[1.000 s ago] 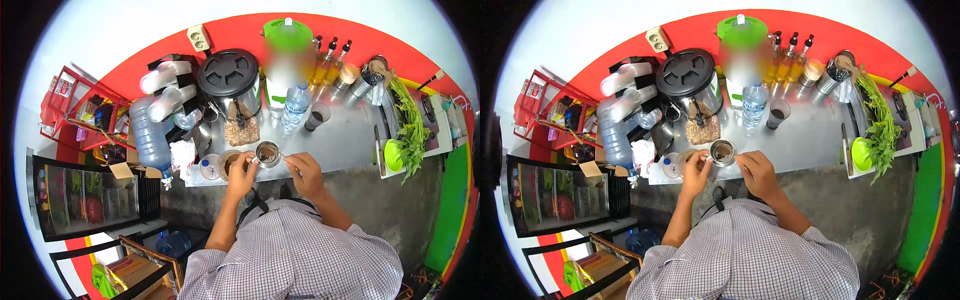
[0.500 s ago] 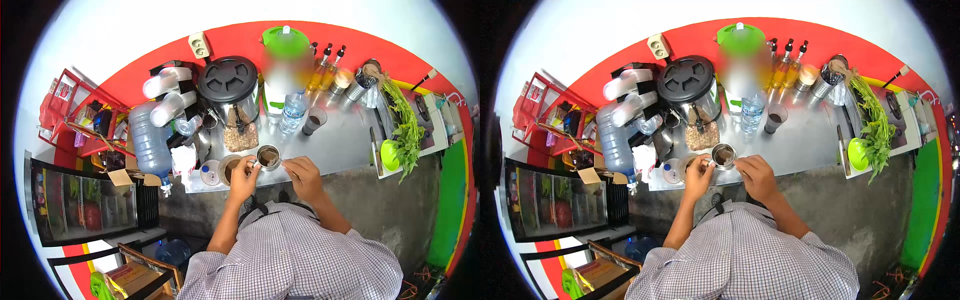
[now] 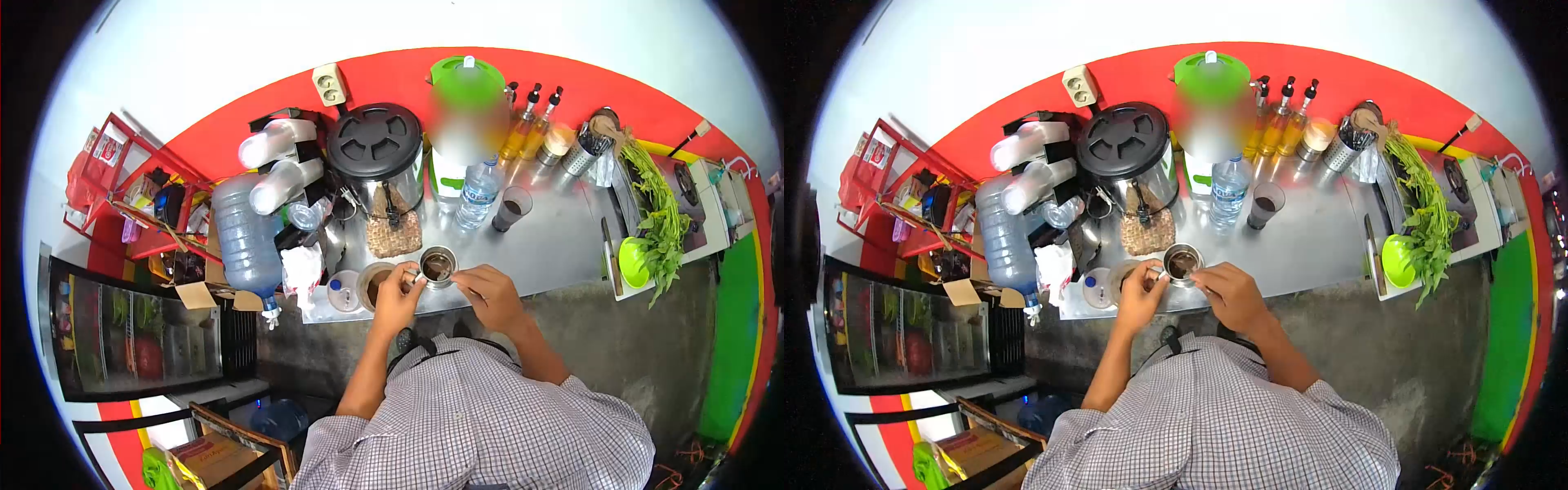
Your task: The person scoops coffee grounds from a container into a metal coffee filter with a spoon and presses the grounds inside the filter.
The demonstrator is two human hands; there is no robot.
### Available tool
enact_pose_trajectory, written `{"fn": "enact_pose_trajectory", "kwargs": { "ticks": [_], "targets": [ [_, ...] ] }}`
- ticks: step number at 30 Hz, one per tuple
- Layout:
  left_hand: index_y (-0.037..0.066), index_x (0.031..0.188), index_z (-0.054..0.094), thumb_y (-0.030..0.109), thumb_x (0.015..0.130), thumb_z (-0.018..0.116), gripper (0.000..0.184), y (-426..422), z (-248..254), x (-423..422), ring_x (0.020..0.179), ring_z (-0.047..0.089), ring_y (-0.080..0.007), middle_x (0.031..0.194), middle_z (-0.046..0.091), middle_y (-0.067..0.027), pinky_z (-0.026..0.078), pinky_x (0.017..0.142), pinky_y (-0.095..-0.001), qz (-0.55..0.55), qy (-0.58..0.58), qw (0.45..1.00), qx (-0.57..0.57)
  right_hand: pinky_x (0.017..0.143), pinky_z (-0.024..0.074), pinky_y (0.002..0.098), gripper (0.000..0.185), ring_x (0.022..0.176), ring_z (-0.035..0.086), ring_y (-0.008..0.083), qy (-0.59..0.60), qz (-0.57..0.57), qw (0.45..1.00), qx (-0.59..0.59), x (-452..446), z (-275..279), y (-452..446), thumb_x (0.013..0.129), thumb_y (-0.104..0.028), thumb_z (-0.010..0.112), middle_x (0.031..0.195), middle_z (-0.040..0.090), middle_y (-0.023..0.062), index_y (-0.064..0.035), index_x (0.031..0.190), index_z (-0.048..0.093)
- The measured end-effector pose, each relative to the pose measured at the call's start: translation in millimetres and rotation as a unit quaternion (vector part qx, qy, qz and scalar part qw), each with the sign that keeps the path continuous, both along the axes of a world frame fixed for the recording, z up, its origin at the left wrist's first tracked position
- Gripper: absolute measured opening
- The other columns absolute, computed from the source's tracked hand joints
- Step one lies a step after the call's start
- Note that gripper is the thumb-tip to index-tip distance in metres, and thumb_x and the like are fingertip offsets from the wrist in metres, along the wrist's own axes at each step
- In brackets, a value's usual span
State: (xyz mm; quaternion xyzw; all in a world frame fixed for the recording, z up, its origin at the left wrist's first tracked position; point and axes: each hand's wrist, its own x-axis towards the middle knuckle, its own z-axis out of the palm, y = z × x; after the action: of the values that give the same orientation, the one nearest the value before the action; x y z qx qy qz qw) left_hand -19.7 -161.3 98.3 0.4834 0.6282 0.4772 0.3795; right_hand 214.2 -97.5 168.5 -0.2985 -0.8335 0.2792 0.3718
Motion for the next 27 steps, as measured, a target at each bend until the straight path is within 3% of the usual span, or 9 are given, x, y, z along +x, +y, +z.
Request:
{"fn": "enact_pose_trajectory", "kwargs": {
  "ticks": [7,10,12,14,16,17,27],
  "targets": [
    [0.002,0.128,0.069,0.009,0.096,0.081,0.034,0.6,4.4,-2.4,0.065,0.055,-0.0063,0.081,0.073,-0.0023,0.044,0.06,-0.0289,0.002,-0.008,0.999,-0.033,0.081,0.0598,0.0408,0.019,0.093,0.074,0.0305,0.006,0.019,1.0,0.015,6.2,7.4,18.6,0.096,-0.004,0.074,0.105,0.079,0.0124,-0.0026,0.114,0.077],
    [0.001,0.129,0.068,0.007,0.097,0.08,0.035,1.2,6.3,3.0,0.065,0.053,-0.0056,0.08,0.072,-0.001,0.043,0.06,-0.0279,0.009,-0.014,0.999,-0.027,0.081,0.0606,0.04,0.021,0.093,0.074,0.0292,-0.015,0.056,0.998,-0.009,9.6,6.5,22.2,0.093,-0.003,0.076,0.106,0.079,0.0122,-0.002,0.115,0.078],
    [-0.001,0.133,0.066,0.002,0.101,0.076,0.034,-1.6,14.2,8.1,0.074,0.053,-0.0039,0.086,0.065,0.0032,0.043,0.065,-0.0234,0.018,-0.061,0.996,-0.069,0.08,0.0612,0.0396,0.024,0.093,0.074,0.0286,-0.008,0.096,0.995,-0.006,12.8,7.9,27.0,0.09,-0.002,0.079,0.106,0.079,0.0119,-0.0008,0.114,0.079],
    [-0.002,0.134,0.065,0.002,0.101,0.076,0.035,-3.2,18.4,11.5,0.074,0.055,-0.0039,0.086,0.066,0.003,0.043,0.065,-0.023,0.023,-0.031,0.996,-0.085,0.079,0.0613,0.0395,0.024,0.093,0.074,0.0288,0.01,0.099,0.995,0.001,15.9,7.5,34.3,0.089,-0.002,0.08,0.106,0.079,0.012,-0.0004,0.113,0.079],
    [-0.001,0.134,0.065,0.003,0.101,0.076,0.036,-2.7,20.9,16.8,0.073,0.055,-0.0045,0.086,0.067,0.0023,0.043,0.064,-0.0233,0.049,-0.079,0.991,-0.093,0.079,0.0614,0.0395,0.025,0.093,0.074,0.0291,0.028,0.098,0.995,0.01,16.4,4.6,42.4,0.088,-0.002,0.081,0.106,0.079,0.0121,0.0001,0.113,0.08],
    [-0.001,0.131,0.067,0.003,0.099,0.078,0.034,-1.9,22.5,20.6,0.067,0.053,-0.004,0.079,0.068,0.0015,0.041,0.06,-0.0254,0.067,-0.064,0.993,-0.077,0.079,0.0614,0.0394,0.026,0.093,0.074,0.0293,0.024,0.1,0.995,0.014,17.7,3.3,45.0,0.088,-0.001,0.08,0.107,0.079,0.0124,0.0003,0.113,0.08],
    [-0.001,0.131,0.067,0.002,0.098,0.079,0.034,5.7,11.2,20.9,0.072,0.055,-0.0048,0.083,0.071,0.0005,0.043,0.066,-0.0243,0.071,-0.103,0.99,-0.066,0.086,0.0612,0.0399,0.026,0.1,0.075,0.0303,-0.002,0.131,0.991,-0.033,32.9,-0.4,44.9,0.094,-0.001,0.074,0.118,0.079,0.0148,0.0,0.119,0.08]
  ]
}}
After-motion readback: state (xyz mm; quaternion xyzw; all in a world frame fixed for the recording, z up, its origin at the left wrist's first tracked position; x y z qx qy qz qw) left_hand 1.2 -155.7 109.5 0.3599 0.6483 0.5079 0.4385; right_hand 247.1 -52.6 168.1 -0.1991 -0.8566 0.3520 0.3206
